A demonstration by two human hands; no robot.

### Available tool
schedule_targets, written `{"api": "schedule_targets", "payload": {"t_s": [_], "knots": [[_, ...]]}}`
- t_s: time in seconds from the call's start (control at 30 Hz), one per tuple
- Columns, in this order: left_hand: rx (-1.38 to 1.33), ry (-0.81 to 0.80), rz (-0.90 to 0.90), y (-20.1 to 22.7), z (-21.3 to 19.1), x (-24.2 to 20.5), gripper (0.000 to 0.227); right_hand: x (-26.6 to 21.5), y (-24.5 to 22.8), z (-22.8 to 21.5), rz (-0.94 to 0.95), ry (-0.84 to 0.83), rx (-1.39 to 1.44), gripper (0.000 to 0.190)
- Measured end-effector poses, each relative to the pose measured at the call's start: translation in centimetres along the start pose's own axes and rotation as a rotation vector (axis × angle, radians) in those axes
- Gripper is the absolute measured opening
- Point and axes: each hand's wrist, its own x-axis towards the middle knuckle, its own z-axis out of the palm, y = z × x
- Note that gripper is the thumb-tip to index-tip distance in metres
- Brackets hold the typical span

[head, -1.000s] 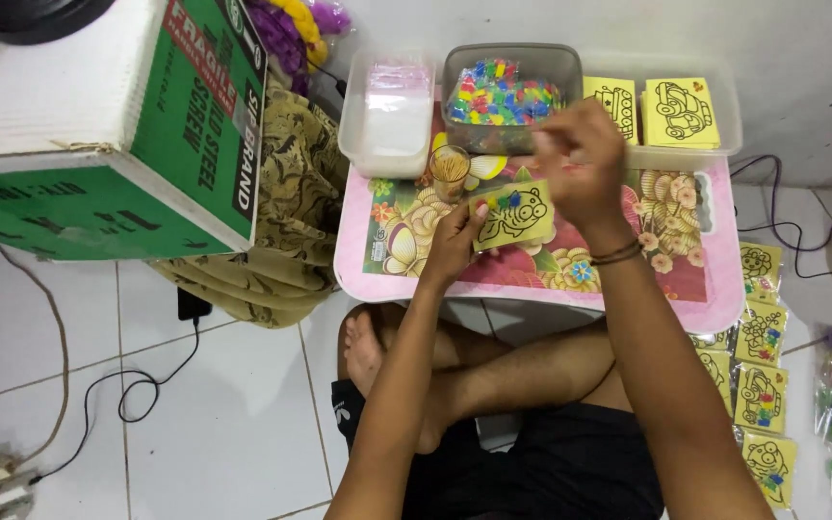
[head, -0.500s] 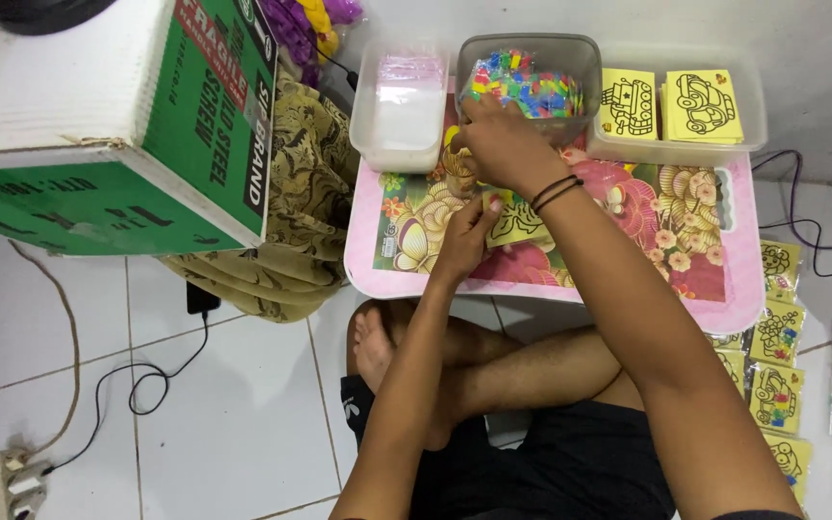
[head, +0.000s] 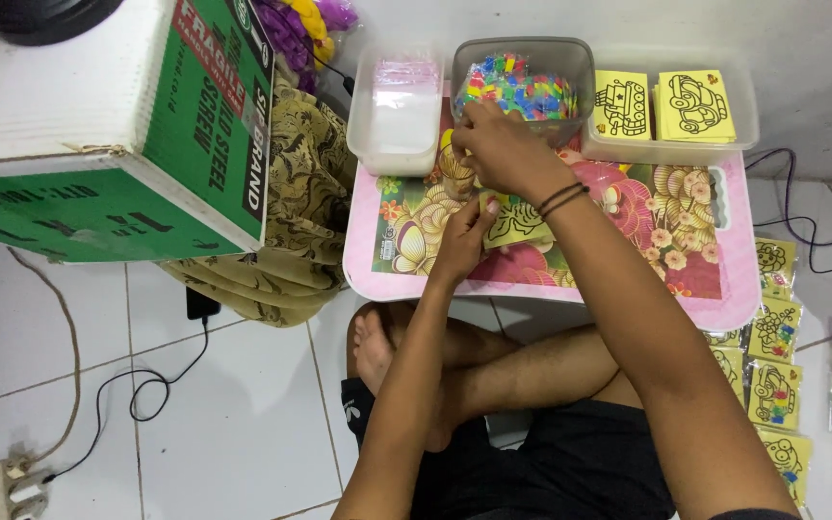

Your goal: Assembling sand art kits by peeling stickers and applying them to cards, then organizing them into sets.

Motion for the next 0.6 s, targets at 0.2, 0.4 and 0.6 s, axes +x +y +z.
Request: {"api": "schedule_targets", "payload": {"t_s": [0.2,0.4,0.6], "knots": [[-0.062,0.000,-0.041,1.1,0.6,-0.6,0.027,-5.8,2.6,-2.0,-0.101,0.472,0.266,0.013],[-0.011,0.037,-0.027,2.8,1.6,-1.6,0.037,-14.6,8.1,0.6,0.282,0.675,0.555,0.011],[-0.251,0.043,-0.089,-1.8,0.7,0.1,0.030,-19.6,10.4,6.1,0.460,0.820,0.687,0.007]]}}
